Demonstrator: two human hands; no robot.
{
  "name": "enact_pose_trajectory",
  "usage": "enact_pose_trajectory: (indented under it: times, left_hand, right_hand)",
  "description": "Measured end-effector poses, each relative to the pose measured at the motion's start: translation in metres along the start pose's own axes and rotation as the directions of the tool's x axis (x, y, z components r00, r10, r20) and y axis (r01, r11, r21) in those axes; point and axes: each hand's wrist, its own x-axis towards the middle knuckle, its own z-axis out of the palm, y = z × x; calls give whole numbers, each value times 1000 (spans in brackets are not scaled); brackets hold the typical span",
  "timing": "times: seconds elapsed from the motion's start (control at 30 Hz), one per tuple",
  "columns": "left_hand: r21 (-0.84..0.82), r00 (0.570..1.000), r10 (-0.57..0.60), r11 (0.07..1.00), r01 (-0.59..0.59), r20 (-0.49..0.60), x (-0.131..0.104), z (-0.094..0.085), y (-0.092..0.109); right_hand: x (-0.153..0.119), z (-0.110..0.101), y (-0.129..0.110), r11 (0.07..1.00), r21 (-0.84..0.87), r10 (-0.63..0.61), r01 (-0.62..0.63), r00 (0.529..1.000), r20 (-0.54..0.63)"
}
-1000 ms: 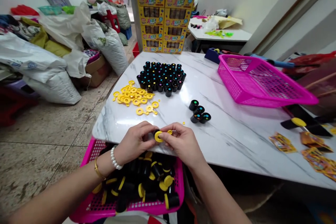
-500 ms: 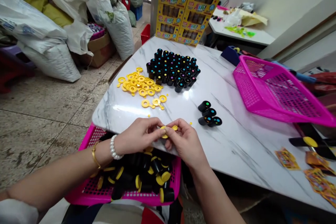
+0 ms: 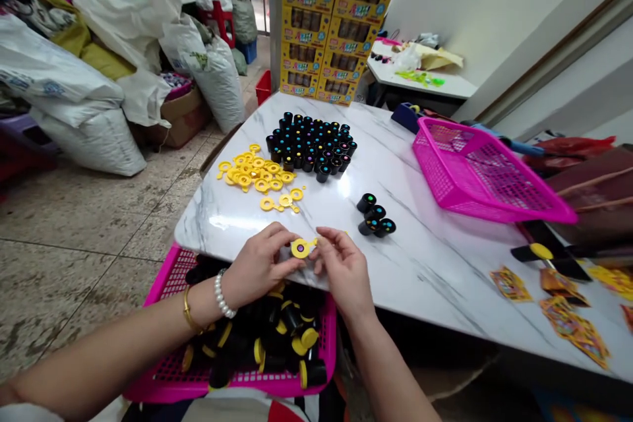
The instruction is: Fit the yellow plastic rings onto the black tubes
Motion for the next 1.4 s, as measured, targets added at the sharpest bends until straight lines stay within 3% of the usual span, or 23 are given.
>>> enact_pose_trajectory:
  times: [0.13, 0.2, 0.27, 0.33, 0.4, 0.43, 0.5, 0.67, 0.77, 0.83, 0.93, 1.0, 1.07, 1.13, 1.17, 1.2, 1.27, 1.4]
  left_hand:
    - [5, 1000, 21, 1000, -21, 17, 2, 0, -3]
    - [-3, 1000, 21, 1000, -21, 18, 2, 1, -3]
    - [-9, 999, 16, 1000, -16, 29, 0, 1, -3]
    - [-14, 999, 6, 1000, -6, 46, -1, 3, -3]
    - [0, 998, -6, 1000, 6, 68, -1, 3, -3]
    - [21, 997, -15, 1000, 13, 78, 0, 3, -3]
    - [71, 995, -26, 997, 19, 99, 4, 2, -4]
    - [32, 973, 4, 999, -12, 231, 19, -10, -4]
    - [-61, 947, -23, 997, 45, 321, 14, -15, 4]
    - [-115, 935, -21, 991, 66, 354, 2, -18, 13]
    - [-172, 931, 36, 985, 29, 363, -17, -30, 19]
    - [-138, 968, 17, 990, 18, 251, -20, -47, 8]
    - [12, 999, -37, 999, 38, -35, -12, -68, -16]
    - [211, 938, -26, 972, 104, -345, 4, -91, -46]
    - [281, 910, -11, 950, 139, -414, 12, -100, -60]
    - [329, 896, 1, 930, 162, -444, 21, -107, -72]
    - [410, 909, 37, 899, 151, -415, 33, -112, -85]
    - [503, 972, 138, 864, -25, -190, 42, -90, -75]
  right_hand:
    - [1, -3, 1, 999, 42, -30, 33, 998, -50]
    - [0, -3, 0, 994, -74, -79, 77, 996, -29]
    - [-5, -2, 1, 933, -284, -222, 221, 975, 27]
    - [-12, -2, 6, 728, -531, -443, 433, 889, 117]
    - [-19, -2, 14, 436, -704, -592, 560, 768, 244]
    - [-22, -2, 18, 320, -749, -615, 580, 728, 301]
    - [-27, -2, 24, 200, -772, -597, 603, 700, 392]
    - [-26, -2, 26, 146, -737, -565, 660, 667, 486]
    - [-27, -6, 22, 119, -716, -607, 688, 621, 496]
    - [-34, -9, 20, 178, -658, -632, 732, 597, 494]
    - [-52, -5, 17, 349, -555, -600, 755, 635, 487]
    - [-63, 5, 18, 383, -488, -585, 784, 615, 529]
    - [-68, 18, 20, 313, -451, -599, 836, 542, 589]
    - [-67, 30, 23, 225, -477, -585, 850, 509, 632]
    - [-64, 35, 24, 194, -512, -564, 837, 522, 640]
    - [-62, 38, 25, 168, -545, -540, 822, 539, 647]
    - [-57, 42, 27, 132, -587, -491, 799, 568, 661]
    - [-57, 40, 30, 102, -607, -455, 789, 579, 676]
